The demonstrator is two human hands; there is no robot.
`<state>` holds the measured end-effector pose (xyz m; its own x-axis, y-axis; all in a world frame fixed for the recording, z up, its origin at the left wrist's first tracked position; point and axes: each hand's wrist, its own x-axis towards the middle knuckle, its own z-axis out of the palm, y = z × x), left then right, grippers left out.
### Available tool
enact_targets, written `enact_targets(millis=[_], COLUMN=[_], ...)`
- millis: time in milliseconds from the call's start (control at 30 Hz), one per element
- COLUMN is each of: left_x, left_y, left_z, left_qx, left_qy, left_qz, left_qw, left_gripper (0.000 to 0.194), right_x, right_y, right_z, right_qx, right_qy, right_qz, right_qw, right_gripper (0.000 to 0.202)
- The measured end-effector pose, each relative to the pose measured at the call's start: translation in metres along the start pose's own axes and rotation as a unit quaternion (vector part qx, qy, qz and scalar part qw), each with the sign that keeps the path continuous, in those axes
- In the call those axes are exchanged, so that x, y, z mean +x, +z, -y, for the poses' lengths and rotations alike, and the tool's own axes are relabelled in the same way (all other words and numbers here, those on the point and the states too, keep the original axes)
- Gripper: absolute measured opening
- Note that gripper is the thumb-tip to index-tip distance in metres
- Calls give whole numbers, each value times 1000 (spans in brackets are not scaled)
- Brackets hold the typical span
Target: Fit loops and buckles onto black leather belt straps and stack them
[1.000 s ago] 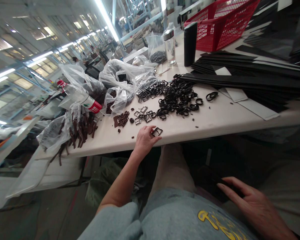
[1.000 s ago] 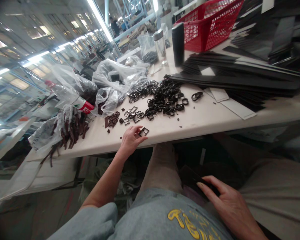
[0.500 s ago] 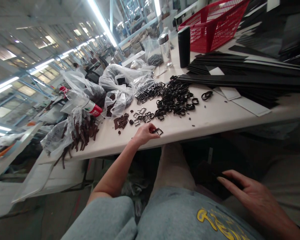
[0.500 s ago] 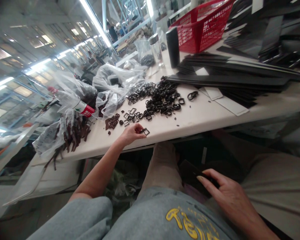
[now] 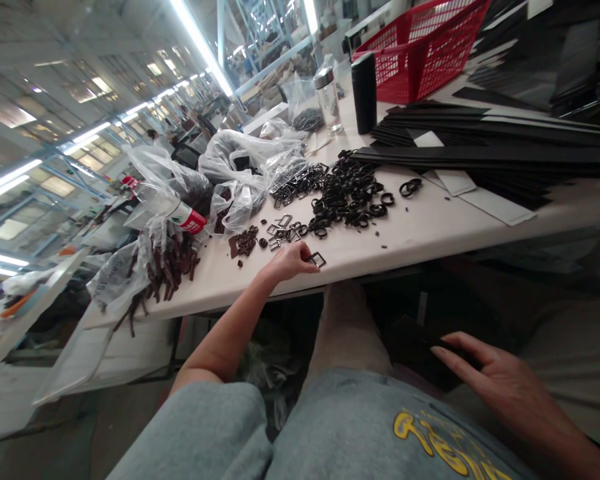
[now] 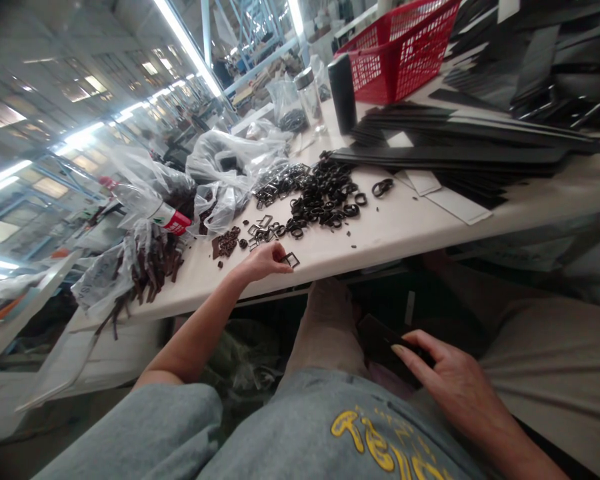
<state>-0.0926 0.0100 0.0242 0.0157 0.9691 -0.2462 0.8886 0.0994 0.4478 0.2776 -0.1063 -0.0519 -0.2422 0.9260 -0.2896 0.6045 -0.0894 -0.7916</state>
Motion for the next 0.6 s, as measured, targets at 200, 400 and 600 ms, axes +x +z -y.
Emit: enact_targets(millis=[200,400,600], left_x=[-2,-13,-41], left_y=[5,19,46], left_z=[-1,-7,-58], left_qx=[-18,-135,-307], left_qy=[29,65,122], left_qz=[-45,-87,-11], left_qw=[998,985,944], left_gripper=[28,17,27], right_x=[3,3,4], right_y=[1,-6,-17], right_z=[-4,0,17], right_qx=[-4,6,-32], right_qy=[-30,-46,-62], right_qz=[-13,-49,-115], right_qw=[999,998,991], right_gripper=[46,40,27])
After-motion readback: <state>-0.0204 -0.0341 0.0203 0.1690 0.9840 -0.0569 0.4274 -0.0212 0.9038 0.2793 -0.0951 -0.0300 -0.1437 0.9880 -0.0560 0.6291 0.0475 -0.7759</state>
